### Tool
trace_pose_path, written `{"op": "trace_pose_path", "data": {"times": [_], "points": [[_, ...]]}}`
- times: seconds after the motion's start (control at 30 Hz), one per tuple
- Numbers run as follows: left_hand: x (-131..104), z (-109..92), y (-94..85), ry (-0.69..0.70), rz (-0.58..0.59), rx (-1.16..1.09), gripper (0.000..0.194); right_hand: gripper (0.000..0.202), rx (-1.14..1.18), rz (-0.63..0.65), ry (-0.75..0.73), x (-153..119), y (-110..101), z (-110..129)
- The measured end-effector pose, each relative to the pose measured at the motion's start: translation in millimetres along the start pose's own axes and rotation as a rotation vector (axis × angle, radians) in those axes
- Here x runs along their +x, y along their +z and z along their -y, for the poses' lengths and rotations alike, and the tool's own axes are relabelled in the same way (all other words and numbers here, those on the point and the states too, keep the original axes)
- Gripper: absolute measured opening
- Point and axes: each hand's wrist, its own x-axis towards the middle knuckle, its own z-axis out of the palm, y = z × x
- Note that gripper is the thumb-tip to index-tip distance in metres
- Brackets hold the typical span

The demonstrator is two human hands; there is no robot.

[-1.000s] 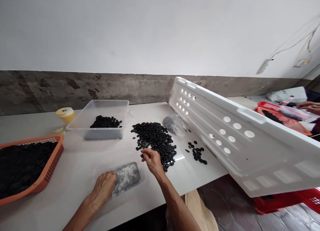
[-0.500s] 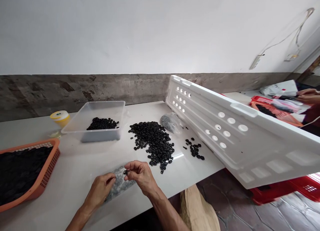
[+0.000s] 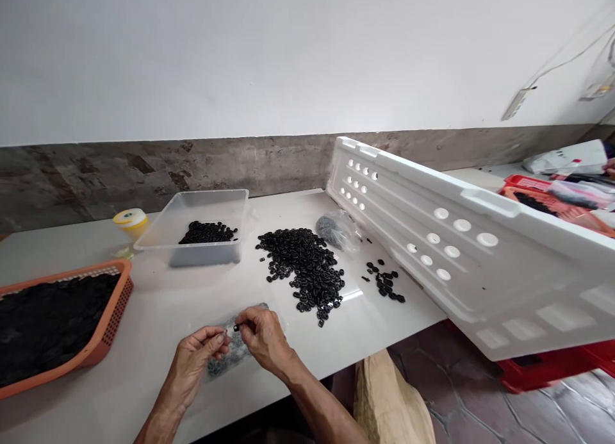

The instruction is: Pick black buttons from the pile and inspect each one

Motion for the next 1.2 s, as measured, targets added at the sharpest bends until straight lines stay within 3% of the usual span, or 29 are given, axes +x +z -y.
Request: {"op": "trace_pose_path", "data": {"times": [0.3,0.47,0.67,0.87,1.0,1.2], "points": [[-10,1,7.4,0.015,-0.030,-0.093,0.045,0.024,0.039,0.013,-0.043,-2,9,3],[-20,-1,11.4,0.029,-0.017,-0.182,0.037,0.019,0.284,0.047,-0.055,-8,13,8],[-30,-9,8.8,0.063,0.072,-0.250,0.029,0.040,0.621,0.248,-0.101,-12,7,16],[-50,-21,20.9,0.099,0.090,-0.295,0.025,0.024,0.823,0.338,-0.195,-17,5,20],[-64,-31,30.8,0.111,0.049,-0.315,0.028,0.020,0.877,0.338,-0.243,-23,8,23],[-76,-35,35.2,0.145,0.062,-0.170,0.031,0.020,0.870,0.208,-0.214,-32,8,36]]}}
